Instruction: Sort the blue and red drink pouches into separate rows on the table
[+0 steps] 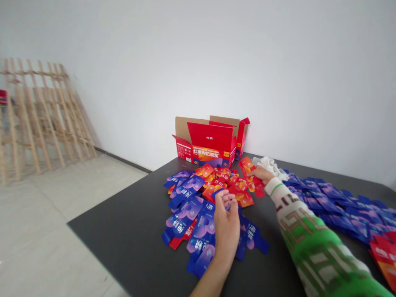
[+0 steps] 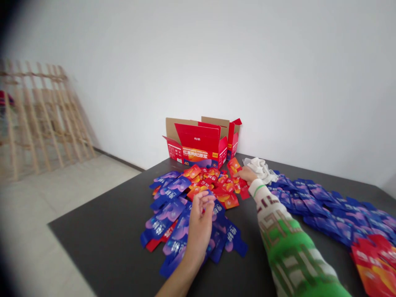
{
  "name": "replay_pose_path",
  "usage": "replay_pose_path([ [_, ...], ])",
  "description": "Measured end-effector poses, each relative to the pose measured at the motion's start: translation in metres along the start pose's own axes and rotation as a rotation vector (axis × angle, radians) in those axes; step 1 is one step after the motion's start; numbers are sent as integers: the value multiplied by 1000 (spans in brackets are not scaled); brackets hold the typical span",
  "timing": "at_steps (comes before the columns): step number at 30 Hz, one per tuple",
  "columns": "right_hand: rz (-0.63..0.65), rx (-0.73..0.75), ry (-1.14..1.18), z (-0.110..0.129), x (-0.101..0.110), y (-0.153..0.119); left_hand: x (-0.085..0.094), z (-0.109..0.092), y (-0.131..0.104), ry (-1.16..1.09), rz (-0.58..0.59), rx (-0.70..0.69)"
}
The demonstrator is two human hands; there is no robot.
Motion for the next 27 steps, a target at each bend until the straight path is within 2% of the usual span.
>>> replay_pose_path([
  [3,290,44,-20,1,28,-42,0,-5,-3,71,39,-76],
  [5,526,164,-175,1,40,-79,1,-12,-6,183,77,-198],
  [7,661,320,-403,0,42,-116,0,-18,-11,291,194,-328],
  [9,638,427,-581,-2,38,-146,-2,-22,-16,341,386,-365],
  [11,589,467,-658,-5,33,-166,-3,-24,-19,346,551,-304],
  [13,551,470,-652,-8,33,-177,-4,-24,-20,317,632,-236],
  [16,496,436,-552,-11,47,-180,-4,-22,-18,232,688,-185],
  [19,529,346,-403,-17,67,-177,-4,-18,-14,115,699,-77],
  [21,595,270,-310,-26,78,-174,-3,-16,-11,19,699,16],
  [23,594,217,-249,-38,85,-173,-2,-16,-8,-60,681,102],
  [25,540,192,-230,-49,92,-174,0,-18,-4,-96,593,122],
  [27,514,187,-247,-56,100,-181,2,-21,0,-76,466,63],
])
Point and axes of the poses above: each hand's wrist, its own y-axis towards the middle knuckle, its own x-axis out of the back of the hand, z = x × y, the point moved 1 cm from there along y, towards the middle knuckle, and after that the axes turned 9 degrees about -x, right-handed, at the moved point
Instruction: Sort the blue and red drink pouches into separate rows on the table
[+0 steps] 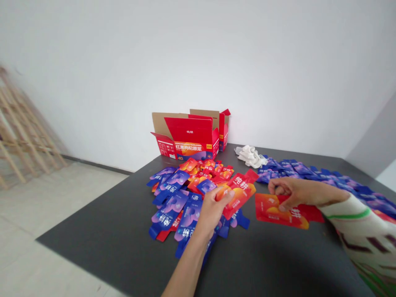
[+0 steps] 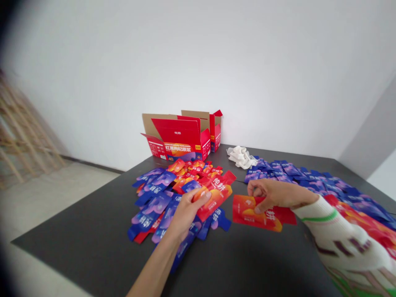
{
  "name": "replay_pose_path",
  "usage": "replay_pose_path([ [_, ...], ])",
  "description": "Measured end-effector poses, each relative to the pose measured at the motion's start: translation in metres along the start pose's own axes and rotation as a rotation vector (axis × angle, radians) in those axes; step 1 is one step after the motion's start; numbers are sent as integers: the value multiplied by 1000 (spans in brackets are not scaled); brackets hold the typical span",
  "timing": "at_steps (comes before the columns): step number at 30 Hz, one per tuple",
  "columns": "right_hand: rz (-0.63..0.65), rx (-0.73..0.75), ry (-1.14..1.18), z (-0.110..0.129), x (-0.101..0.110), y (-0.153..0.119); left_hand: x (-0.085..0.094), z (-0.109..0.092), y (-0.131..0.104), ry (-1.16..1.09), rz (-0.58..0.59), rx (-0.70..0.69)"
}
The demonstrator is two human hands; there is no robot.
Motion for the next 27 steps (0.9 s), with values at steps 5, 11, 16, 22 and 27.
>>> replay_pose_path([
  [5,70,-3,7,14,-4,-28,-8,5,-2,71,60,-38],
  [11,-93,83,-444,39,-42,-9,-33,15,-18,-130,428,187],
  [16,-307,18,-588,36,-67,6,-36,10,-22,-189,538,191],
  [22,-496,141,-327,13,-61,9,-32,10,-20,-225,431,276],
  [27,-919,227,202,-15,-77,20,-35,17,-16,-303,218,278],
])
Point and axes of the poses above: each hand's wrist, its own y-axis towards the middle knuckle, its own x-axis out of the back of the hand, z = x × y, the point moved 1 cm from there along y, towards the middle knuckle, and after that the axes turned 9 degrees about -x, right-handed, at the moved point
